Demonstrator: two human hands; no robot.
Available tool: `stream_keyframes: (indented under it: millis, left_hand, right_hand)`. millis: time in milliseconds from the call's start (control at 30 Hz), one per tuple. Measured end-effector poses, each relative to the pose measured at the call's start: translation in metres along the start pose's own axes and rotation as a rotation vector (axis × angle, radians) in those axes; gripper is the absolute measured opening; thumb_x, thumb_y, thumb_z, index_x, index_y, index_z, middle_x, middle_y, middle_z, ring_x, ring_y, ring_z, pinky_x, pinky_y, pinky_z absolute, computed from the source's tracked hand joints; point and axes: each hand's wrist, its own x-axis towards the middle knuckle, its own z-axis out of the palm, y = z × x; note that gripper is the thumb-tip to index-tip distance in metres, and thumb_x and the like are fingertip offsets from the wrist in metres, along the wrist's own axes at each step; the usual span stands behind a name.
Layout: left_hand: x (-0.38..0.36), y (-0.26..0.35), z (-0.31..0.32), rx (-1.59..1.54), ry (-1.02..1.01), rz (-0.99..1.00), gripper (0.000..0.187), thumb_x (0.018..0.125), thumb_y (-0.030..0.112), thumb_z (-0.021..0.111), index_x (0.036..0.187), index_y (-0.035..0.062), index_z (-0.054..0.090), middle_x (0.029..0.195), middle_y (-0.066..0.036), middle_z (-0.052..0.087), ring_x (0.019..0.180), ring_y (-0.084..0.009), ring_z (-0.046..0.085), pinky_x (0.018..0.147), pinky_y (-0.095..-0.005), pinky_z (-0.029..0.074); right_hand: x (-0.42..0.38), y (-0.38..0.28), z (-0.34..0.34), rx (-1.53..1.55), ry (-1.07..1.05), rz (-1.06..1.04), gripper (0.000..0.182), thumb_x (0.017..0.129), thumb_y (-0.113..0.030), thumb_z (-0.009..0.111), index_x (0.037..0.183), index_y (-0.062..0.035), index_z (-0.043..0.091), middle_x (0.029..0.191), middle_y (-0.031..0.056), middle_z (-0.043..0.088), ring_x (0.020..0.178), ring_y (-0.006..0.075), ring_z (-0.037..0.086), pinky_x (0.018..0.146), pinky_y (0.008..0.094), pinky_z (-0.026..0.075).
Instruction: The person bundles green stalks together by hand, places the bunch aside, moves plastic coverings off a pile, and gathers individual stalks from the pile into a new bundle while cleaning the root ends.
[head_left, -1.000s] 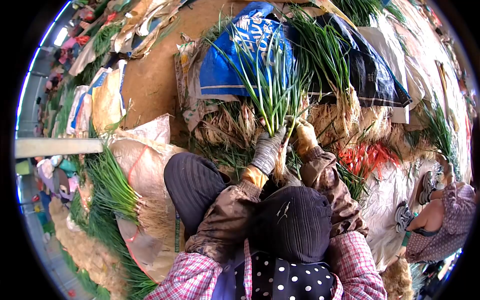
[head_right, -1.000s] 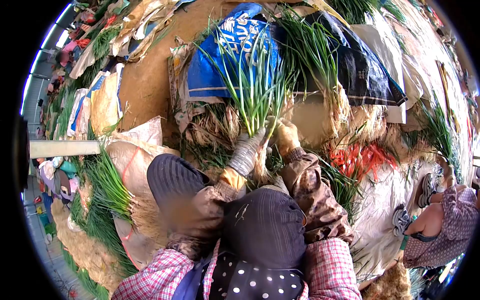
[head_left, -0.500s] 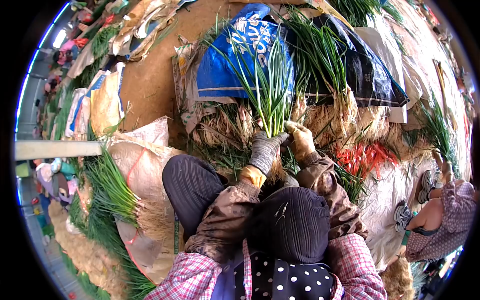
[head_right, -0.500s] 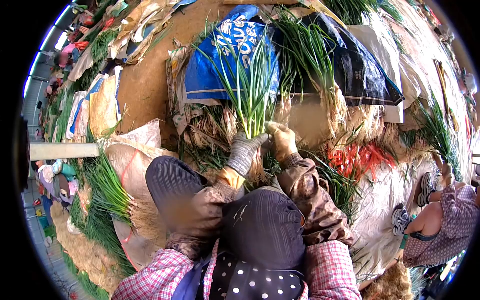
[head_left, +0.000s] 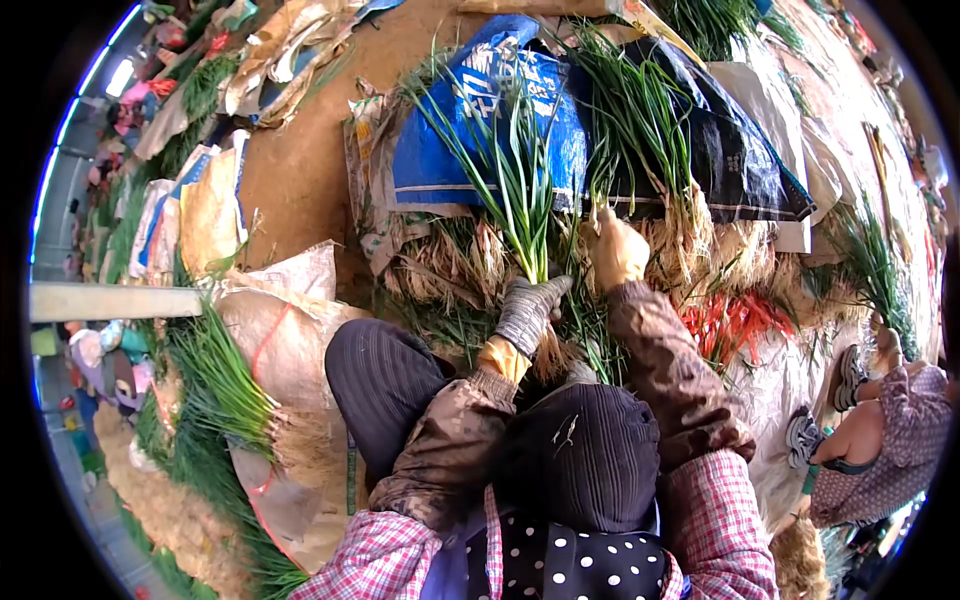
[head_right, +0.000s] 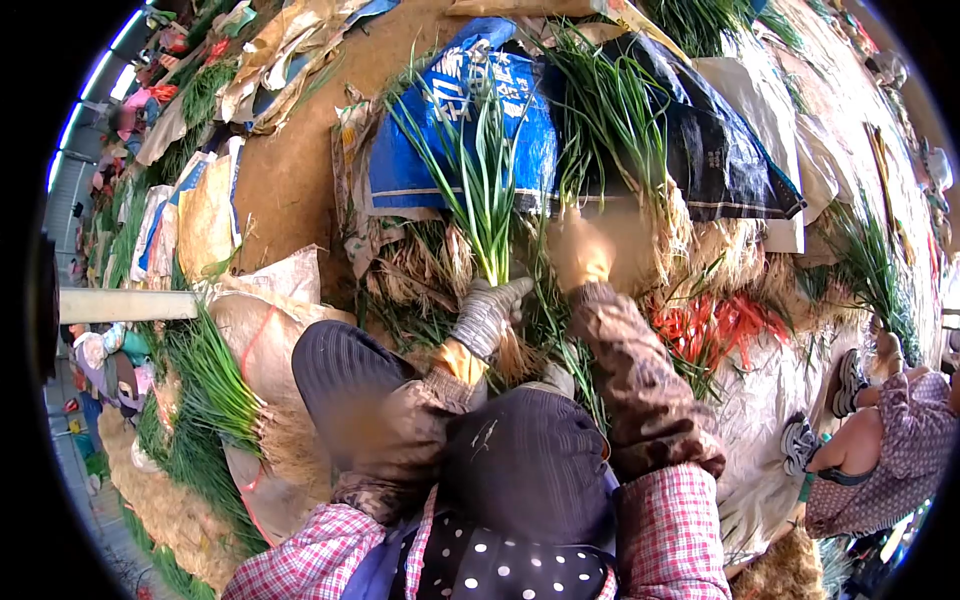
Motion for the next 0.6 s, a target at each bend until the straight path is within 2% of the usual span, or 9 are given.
stream_keyframes:
  millis: [67,100,200,300,400,467,500,533,600]
  left_hand:
    - [-0.005,0.002,-0.001,-0.077,-0.096,0.059,0.021,0.08,0.01,0.073,0.098,0.0033,0.065,0.058,0.001,0.056,0.042,-0.011,0.049,0.038,-0.0239,0.041]
    - [-0.004,0.0,-0.002,-0.087,-0.14,0.104,0.02,0.081,0.01,0.072,0.098,0.003,0.065,0.058,0.001,0.056,0.042,-0.0108,0.049,0.037,-0.0238,0.041]
    - [0.005,-0.006,-0.001,-0.111,-0.127,0.158,0.02,0.082,0.015,0.072,0.097,0.0028,0.067,0.057,0.001,0.057,0.038,-0.0087,0.045,0.034,-0.0228,0.036]
    - [0.0,-0.001,-0.007,-0.018,-0.136,0.217,0.026,0.077,0.022,0.078,0.092,0.0026,0.068,0.059,0.0,0.059,0.035,-0.0075,0.043,0.031,-0.0216,0.033]
    - [0.016,-0.01,-0.005,0.006,-0.147,0.157,0.026,0.076,0.024,0.079,0.082,0.0014,0.068,0.067,-0.006,0.067,0.04,-0.0107,0.052,0.036,-0.0247,0.041]
    - [0.008,-0.01,0.001,-0.218,-0.156,0.145,0.024,0.076,0.022,0.079,0.078,0.0013,0.067,0.064,-0.007,0.066,0.04,-0.0126,0.054,0.037,-0.0271,0.042]
    - [0.006,-0.008,-0.002,-0.102,-0.155,0.148,0.024,0.075,0.021,0.08,0.079,0.0012,0.066,0.063,-0.006,0.065,0.039,-0.0128,0.053,0.035,-0.0272,0.041]
    - [0.005,-0.006,-0.006,0.015,-0.152,0.154,0.024,0.075,0.02,0.08,0.08,0.0011,0.066,0.061,-0.005,0.064,0.038,-0.0129,0.052,0.034,-0.0273,0.04]
    - [-0.004,-0.006,-0.001,-0.05,-0.112,0.228,0.024,0.075,0.019,0.08,0.08,0.0011,0.065,0.059,-0.004,0.062,0.036,-0.013,0.051,0.033,-0.0273,0.038]
  right_hand:
    - [0.028,0.006,0.008,-0.064,-0.174,0.044,0.032,0.086,-0.041,0.064,0.092,-0.0086,0.061,0.07,0.0102,0.064,0.058,0.0231,0.062,0.054,0.0373,0.05]
    - [0.028,0.006,0.009,-0.106,-0.082,-0.041,0.032,0.084,-0.039,0.066,0.088,-0.0076,0.062,0.071,0.0116,0.065,0.059,0.0251,0.063,0.057,0.0384,0.051]
    - [0.007,0.019,0.008,0.073,-0.001,-0.12,0.024,0.086,-0.032,0.065,0.086,-0.0086,0.063,0.07,0.0101,0.066,0.057,0.0225,0.063,0.055,0.0366,0.051]
    - [-0.057,0.027,0.004,0.242,0.067,-0.413,0.012,0.086,-0.022,0.066,0.082,-0.0111,0.064,0.062,0.0056,0.065,0.048,0.0138,0.059,0.045,0.0306,0.049]
    - [-0.104,0.024,-0.02,0.42,-0.341,-0.429,0.028,0.088,-0.034,0.065,0.097,-0.0069,0.065,0.078,0.0142,0.069,0.065,0.0183,0.065,0.065,0.0349,0.055]
    - [-0.102,0.026,-0.025,0.752,-0.609,-0.243,0.051,0.091,-0.046,0.057,0.111,0.0001,0.06,0.096,0.0197,0.068,0.083,0.0228,0.066,0.077,0.0366,0.053]
    - [-0.091,0.03,-0.017,0.843,-0.703,-0.15,0.067,0.091,-0.055,0.049,0.121,0.0056,0.052,0.114,0.0194,0.063,0.104,0.0268,0.061,0.085,0.0361,0.05]
    - [-0.078,0.024,-0.024,1.131,-0.887,-0.042,0.065,0.095,-0.049,0.047,0.128,0.0071,0.047,0.121,0.0166,0.06,0.111,0.0274,0.058,0.09,0.0362,0.049]
    - [-0.06,0.022,0.012,2.186,-0.681,0.792,0.048,0.096,-0.037,0.05,0.124,0.0019,0.05,0.119,0.0124,0.059,0.108,0.0209,0.057,0.087,0.0308,0.05]
